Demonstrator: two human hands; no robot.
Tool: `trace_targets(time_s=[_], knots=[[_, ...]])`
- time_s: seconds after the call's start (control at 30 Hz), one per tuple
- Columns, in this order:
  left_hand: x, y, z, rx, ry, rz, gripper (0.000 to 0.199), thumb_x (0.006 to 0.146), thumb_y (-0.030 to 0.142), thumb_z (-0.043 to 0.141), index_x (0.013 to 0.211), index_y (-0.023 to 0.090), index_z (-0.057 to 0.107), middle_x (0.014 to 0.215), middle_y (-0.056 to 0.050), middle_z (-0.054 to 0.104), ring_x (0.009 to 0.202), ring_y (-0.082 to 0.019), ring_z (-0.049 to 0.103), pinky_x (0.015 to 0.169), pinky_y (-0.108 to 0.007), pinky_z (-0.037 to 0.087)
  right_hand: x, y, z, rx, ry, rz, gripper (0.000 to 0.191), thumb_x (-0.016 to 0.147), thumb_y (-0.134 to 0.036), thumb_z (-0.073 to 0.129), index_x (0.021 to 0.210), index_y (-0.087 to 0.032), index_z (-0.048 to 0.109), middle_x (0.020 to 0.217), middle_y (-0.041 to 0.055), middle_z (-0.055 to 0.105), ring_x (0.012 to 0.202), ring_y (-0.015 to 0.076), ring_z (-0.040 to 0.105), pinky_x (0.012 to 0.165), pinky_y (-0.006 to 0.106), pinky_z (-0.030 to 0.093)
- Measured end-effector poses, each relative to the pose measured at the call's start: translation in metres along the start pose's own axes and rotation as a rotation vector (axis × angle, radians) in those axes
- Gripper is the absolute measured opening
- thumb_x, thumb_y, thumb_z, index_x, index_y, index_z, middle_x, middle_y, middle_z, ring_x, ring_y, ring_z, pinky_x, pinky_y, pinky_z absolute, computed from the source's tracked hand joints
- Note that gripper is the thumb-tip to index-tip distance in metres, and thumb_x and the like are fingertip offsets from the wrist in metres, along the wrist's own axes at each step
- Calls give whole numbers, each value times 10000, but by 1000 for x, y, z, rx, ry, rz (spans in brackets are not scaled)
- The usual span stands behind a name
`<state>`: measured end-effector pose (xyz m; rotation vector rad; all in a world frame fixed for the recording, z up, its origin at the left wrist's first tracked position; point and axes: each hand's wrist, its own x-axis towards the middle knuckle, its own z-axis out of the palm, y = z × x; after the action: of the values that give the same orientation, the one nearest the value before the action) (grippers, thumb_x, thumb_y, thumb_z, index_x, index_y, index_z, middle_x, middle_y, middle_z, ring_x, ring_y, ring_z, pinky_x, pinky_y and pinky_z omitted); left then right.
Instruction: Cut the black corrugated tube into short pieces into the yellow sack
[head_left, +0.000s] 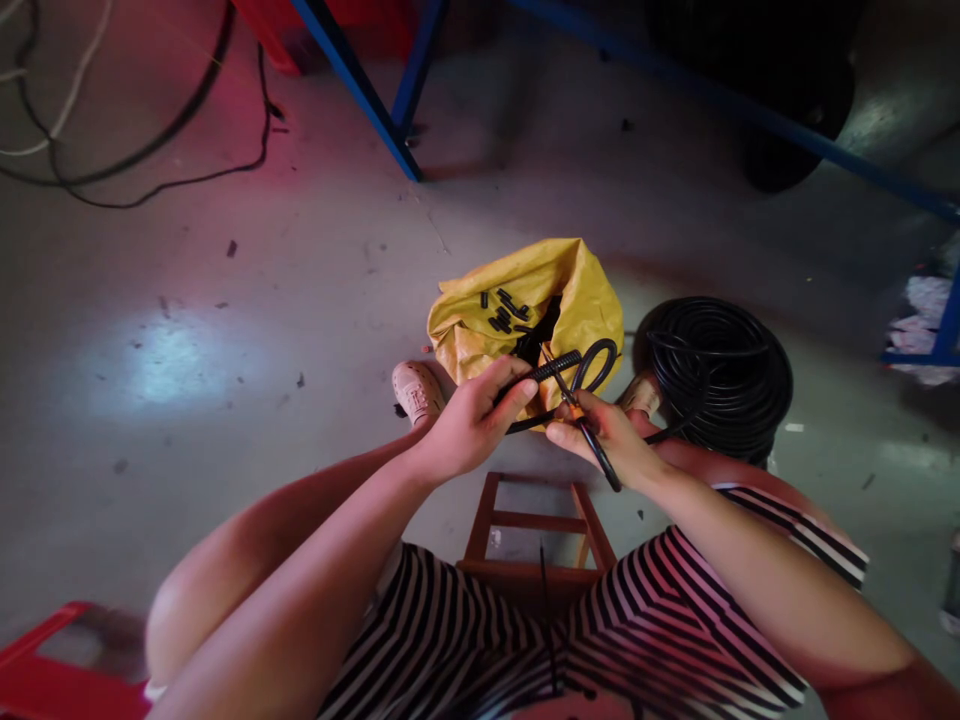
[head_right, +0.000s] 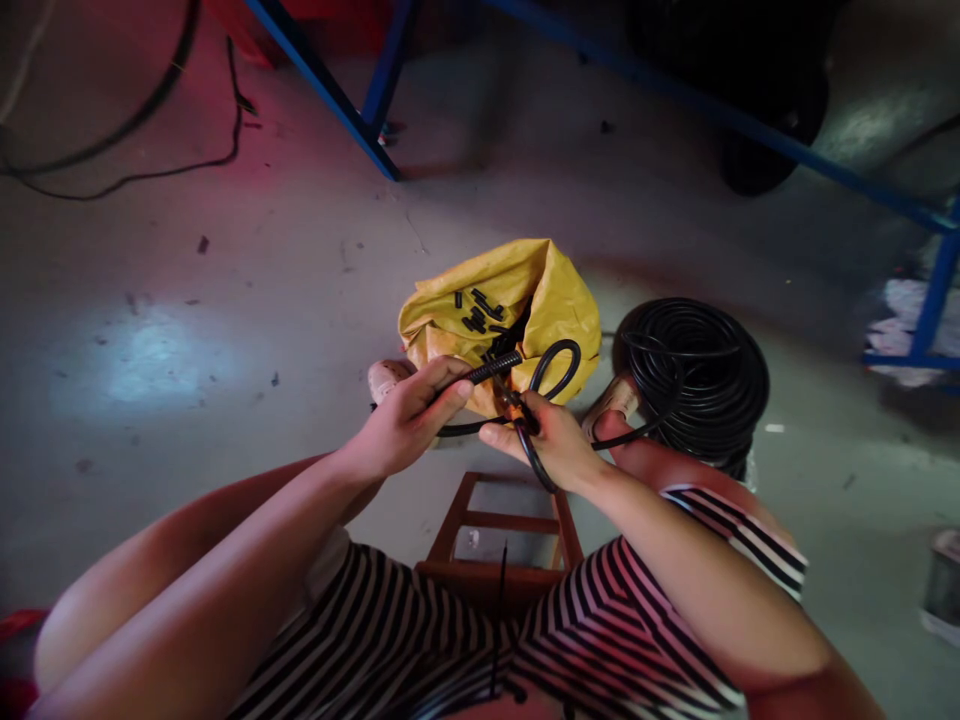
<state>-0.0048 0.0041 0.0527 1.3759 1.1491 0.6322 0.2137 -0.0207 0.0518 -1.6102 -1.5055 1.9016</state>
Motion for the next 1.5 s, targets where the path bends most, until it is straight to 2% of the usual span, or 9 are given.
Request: trace_targets(time_s=[0.2,0.63,0.87,1.07,1.17,1.37,1.5], knots=[[0,3,0,96,32,13,172,1026,306,497,942,171,563,805,-2,575,733,-126,528,675,-259,425,-1,-4,-1,3,-12,35,486,821,-641,716,940,-205,538,836,-1,544,758,161,481,683,260,395],[-1,4,0,78,10,-16,168,1022,307,482,949,175,555,823,-4,551,763,-144,523,719,-289,428,1,-4,0,15,-42,69,483,837,-648,698,947,-209,530,831,-9,543,749,158,481,709,271,394],[0,5,-4,130,-109,-11,189,1037,324,476,1002,176,589,886,-11,619,822,-146,581,767,-271,455,1,-3,-2,41,-110,12,450,894,-640,639,960,-208,530,871,1,540,803,170,494,725,280,394],[-2,2,-6,200,-220,-1,229,1059,351,443,1070,189,604,914,-16,665,822,-146,610,762,-268,458,2,-3,-7,-49,-190,40,533,917,-679,579,1124,-191,530,1021,53,607,936,219,572,848,336,443],[-3,2,-6,213,-240,22,220,1059,336,438,1081,184,596,903,-19,666,794,-141,602,744,-263,458,2,-3,-7,-56,-187,29,555,916,-688,577,1156,-189,523,1041,59,630,948,225,592,847,332,457],[-3,1,-10,258,-255,28,228,1053,342,436,1057,184,601,845,-9,649,721,-136,575,687,-259,448,3,-2,-3,-106,-129,10,563,888,-752,547,955,-192,548,890,41,612,825,204,571,765,308,445],[-1,2,-15,255,-273,13,253,1054,361,414,1035,186,595,874,-25,659,758,-153,597,704,-270,460,4,-3,-2,-145,-96,27,606,848,-784,563,919,-183,588,837,42,608,778,198,553,715,294,415]])
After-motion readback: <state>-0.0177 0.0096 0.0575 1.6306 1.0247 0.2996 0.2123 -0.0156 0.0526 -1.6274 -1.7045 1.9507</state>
